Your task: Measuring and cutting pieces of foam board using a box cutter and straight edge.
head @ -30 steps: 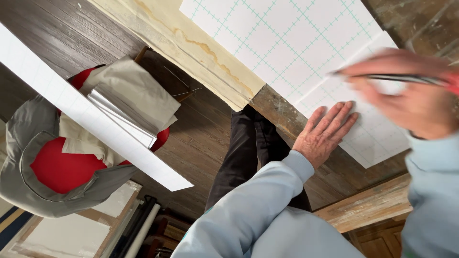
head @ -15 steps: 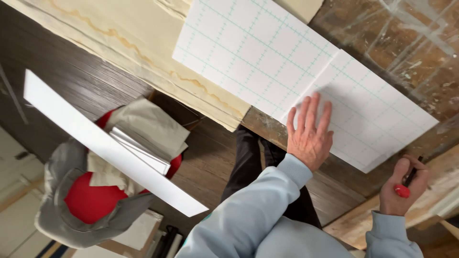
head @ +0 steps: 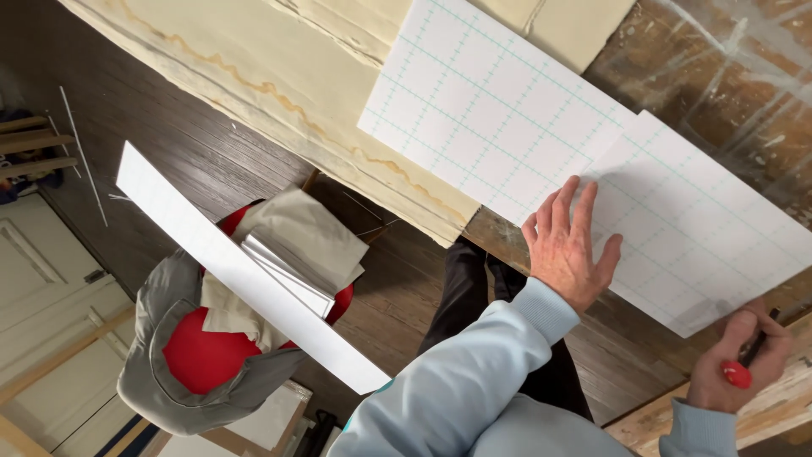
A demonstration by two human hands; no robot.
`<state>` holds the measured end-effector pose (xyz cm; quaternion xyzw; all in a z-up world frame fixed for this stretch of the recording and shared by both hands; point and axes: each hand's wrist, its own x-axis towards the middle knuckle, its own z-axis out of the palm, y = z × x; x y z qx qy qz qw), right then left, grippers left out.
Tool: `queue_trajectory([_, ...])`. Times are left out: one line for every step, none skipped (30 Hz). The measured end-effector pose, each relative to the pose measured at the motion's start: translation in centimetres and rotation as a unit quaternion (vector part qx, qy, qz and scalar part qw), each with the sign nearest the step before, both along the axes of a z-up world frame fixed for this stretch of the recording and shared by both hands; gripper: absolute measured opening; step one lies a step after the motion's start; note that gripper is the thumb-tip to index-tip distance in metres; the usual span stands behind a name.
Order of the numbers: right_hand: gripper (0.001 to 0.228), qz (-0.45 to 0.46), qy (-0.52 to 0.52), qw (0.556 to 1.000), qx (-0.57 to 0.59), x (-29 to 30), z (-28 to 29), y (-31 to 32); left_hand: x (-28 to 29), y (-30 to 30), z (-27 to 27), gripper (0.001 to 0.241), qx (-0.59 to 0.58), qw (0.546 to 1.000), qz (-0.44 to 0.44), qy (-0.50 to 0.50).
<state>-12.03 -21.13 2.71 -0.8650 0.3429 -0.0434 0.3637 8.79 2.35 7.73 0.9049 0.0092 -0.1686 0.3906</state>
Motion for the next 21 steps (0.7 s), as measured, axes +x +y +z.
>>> queue_trajectory([0.021, -0.008, -0.032, 0.999, 0.018, 0.2, 0.1, 0.3, 1.0, 0.5, 0.9, 0.082, -0.001, 1.000, 0.003, 0.000])
queue_trajectory([0.021, -0.008, -0.035, 0.999, 0.019, 2.6, 1.6, 2.6, 2.1, 2.1, 1.1, 0.082, 0.001, 1.000, 0.003, -0.003])
queue_trajectory([0.020, -0.027, -0.050, 0.995, 0.080, 4.7, 3.3, 4.8, 3.1, 3.7, 1.3, 0.078, 0.013, 0.999, 0.019, -0.045])
queue_trajectory([0.019, -0.046, -0.066, 0.987, 0.141, 6.8, 5.0, 6.9, 4.1, 5.1, 1.5, 0.073, 0.026, 0.995, 0.035, -0.088])
queue_trajectory([0.019, -0.049, -0.067, 0.987, 0.141, 8.5, 5.3, 9.2, 5.4, 7.7, 0.0, 0.073, 0.025, 0.995, 0.031, -0.088])
queue_trajectory([0.019, -0.032, -0.074, 0.981, 0.178, 10.3, 5.5, 11.4, 6.8, 10.3, -1.5, 0.067, 0.029, 0.991, 0.045, -0.120])
queue_trajectory([0.020, -0.017, -0.084, 0.973, 0.214, 12.1, 5.5, 13.7, 8.4, 12.7, -3.1, 0.060, 0.031, 0.986, 0.057, -0.153])
queue_trajectory([0.020, -0.022, -0.088, 0.973, 0.212, 13.6, 5.5, 15.4, 9.9, 14.5, -3.5, 0.060, 0.029, 0.986, 0.051, -0.156])
queue_trajectory([0.021, -0.013, -0.082, 0.968, 0.238, 15.0, 5.5, 17.2, 11.4, 16.3, -3.9, 0.062, 0.054, 0.983, 0.060, -0.164])
queue_trajectory([0.022, -0.003, -0.076, 0.962, 0.263, 16.5, 5.4, 18.9, 13.0, 18.1, -4.4, 0.064, 0.080, 0.979, 0.070, -0.172])
queue_trajectory([0.022, -0.010, -0.075, 0.961, 0.266, 17.4, 5.9, 19.6, 13.6, 18.9, -4.6, 0.064, 0.082, 0.980, 0.064, -0.170])
queue_trajectory([0.022, 0.000, -0.066, 0.963, 0.262, 18.4, 6.2, 20.2, 14.2, 19.6, -4.9, 0.065, 0.104, 0.985, 0.069, -0.118])
queue_trajectory([0.022, 0.008, -0.058, 0.965, 0.255, 19.4, 6.5, 20.6, 15.0, 20.1, -5.3, 0.065, 0.123, 0.988, 0.072, -0.066])
queue_trajectory([0.022, 0.000, -0.059, 0.965, 0.254, 17.8, 5.5, 20.6, 15.3, 20.2, -3.9, 0.065, 0.122, 0.988, 0.064, -0.066])
queue_trajectory([0.018, -0.003, -0.059, 0.966, 0.251, 16.1, 4.6, 20.2, 15.7, 19.7, -2.8, 0.076, 0.156, 0.979, 0.021, -0.126])
queue_trajectory([0.017, -0.006, -0.058, 0.967, 0.247, 14.5, 3.6, 19.8, 16.2, 19.0, -1.8, 0.087, 0.186, 0.964, -0.021, -0.187])
queue_trajectory([0.017, -0.021, -0.059, 0.970, 0.235, 13.1, 4.3, 19.6, 17.5, 18.0, -2.6, 0.087, 0.172, 0.967, -0.034, -0.187])
queue_trajectory([0.022, 0.041, -0.054, 0.972, 0.223, 11.6, 5.0, 19.5, 18.8, 17.0, -3.4, 0.093, 0.134, 0.955, -0.160, -0.212])
queue_trajectory([0.032, 0.109, -0.048, 0.969, 0.219, 10.1, 5.7, 19.7, 19.7, 16.5, -3.9, 0.098, 0.102, 0.926, -0.277, -0.233])
queue_trajectory([0.032, 0.099, -0.045, 0.970, 0.216, 8.2, 5.0, 20.7, 20.5, 14.6, -5.1, 0.098, 0.096, 0.925, -0.286, -0.231])
queue_trajectory([0.035, 0.005, 0.004, 0.938, 0.347, 6.7, 4.0, 21.9, 21.6, 13.3, -6.1, 0.099, 0.099, 0.891, -0.380, -0.226])
